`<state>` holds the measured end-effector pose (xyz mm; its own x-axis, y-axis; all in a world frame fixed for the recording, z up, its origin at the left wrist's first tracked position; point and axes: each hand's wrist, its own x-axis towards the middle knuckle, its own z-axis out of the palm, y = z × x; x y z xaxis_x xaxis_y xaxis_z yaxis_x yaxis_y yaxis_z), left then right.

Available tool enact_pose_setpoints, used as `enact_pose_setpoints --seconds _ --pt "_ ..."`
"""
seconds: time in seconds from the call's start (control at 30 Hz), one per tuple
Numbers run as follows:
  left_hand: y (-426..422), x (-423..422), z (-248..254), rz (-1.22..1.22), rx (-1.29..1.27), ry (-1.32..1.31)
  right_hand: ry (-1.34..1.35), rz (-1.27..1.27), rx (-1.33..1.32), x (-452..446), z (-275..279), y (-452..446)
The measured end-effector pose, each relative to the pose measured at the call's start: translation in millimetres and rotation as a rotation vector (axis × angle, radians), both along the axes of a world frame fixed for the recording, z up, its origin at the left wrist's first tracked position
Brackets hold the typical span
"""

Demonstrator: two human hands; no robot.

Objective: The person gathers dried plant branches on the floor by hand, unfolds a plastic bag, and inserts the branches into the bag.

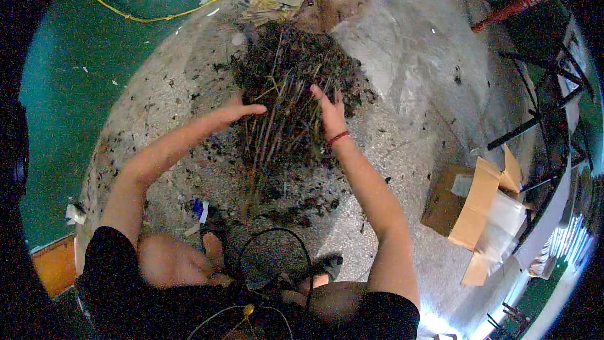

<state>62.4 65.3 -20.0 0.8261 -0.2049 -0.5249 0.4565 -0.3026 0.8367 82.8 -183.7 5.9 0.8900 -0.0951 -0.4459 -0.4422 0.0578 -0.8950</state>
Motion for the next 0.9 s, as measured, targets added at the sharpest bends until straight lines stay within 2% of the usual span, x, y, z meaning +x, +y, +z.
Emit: enact_pose_setpoints --seconds 0.03,0.1,0.13,0.2,0.23,0.33,0.37,0.43,0.47,0.53,0.6,0.7,0.73,0.77,0.83,0.9 --pt "-1.8 -6.9 -5.5 0.003 0.003 0.000 -0.011 0.128 0.029 4.0 7.5 -7.7" --pt "-20.5 -27.6 24.1 0.028 -0.183 -0.002 -0.073 0.243 0.030 14.5 7.0 -17.9" --pt "-19.4 -35.1 -21.1 0.143 -0.068 0.012 -0.094 0.281 0.030 19.3 6.1 -21.8" --pt "-40.1 -54.4 13.4 0.120 -0.115 0.069 -0.097 0.390 -0.010 22.6 1.2 -27.1" --pt "-46.4 -60.4 18.2 0.120 -0.140 0.101 -0.094 0.387 -0.010 19.5 0.8 -25.6" --pt "-53.2 -64.9 10.1 0.054 -0.056 0.211 -0.170 0.374 -0.307 15.4 -16.4 -25.8" --pt "-57.1 -64.6 14.2 0.052 -0.058 0.208 -0.172 0.373 -0.310 18.6 -32.7 -31.8" --pt "-65.2 -63.6 26.1 0.157 0.092 0.368 -0.221 0.213 -0.190 24.0 -52.9 -40.9" --pt "-65.3 -62.8 19.4 0.157 0.088 0.366 -0.224 0.210 -0.347 13.3 -10.7 -40.7" --pt "-64.1 -61.0 -6.3 0.127 0.017 0.257 -0.156 0.234 -0.328 19.1 -15.2 -62.5" --pt "-65.2 -59.5 -16.6 0.141 0.033 0.254 -0.091 0.250 -0.308 19.5 -17.1 -71.9" --pt "-69.9 -56.3 -38.8 0.168 0.051 0.235 -0.120 0.241 -0.082 9.3 -21.2 -82.8" --pt "-70.4 -55.7 -45.2 0.171 0.051 0.225 -0.179 0.183 -0.322 5.9 -23.9 -84.0" --pt "-71.7 -55.1 -43.2 0.174 0.052 0.215 -0.179 0.170 -0.329 2.8 -19.7 -85.0" --pt "-73.2 -56.8 -39.3 0.189 0.049 0.171 -0.213 0.179 -0.650 -3.3 -9.3 -91.6" --pt "-76.2 -59.5 -22.7 0.187 0.032 0.131 -0.142 0.167 -0.667 6.1 -27.0 -118.6"
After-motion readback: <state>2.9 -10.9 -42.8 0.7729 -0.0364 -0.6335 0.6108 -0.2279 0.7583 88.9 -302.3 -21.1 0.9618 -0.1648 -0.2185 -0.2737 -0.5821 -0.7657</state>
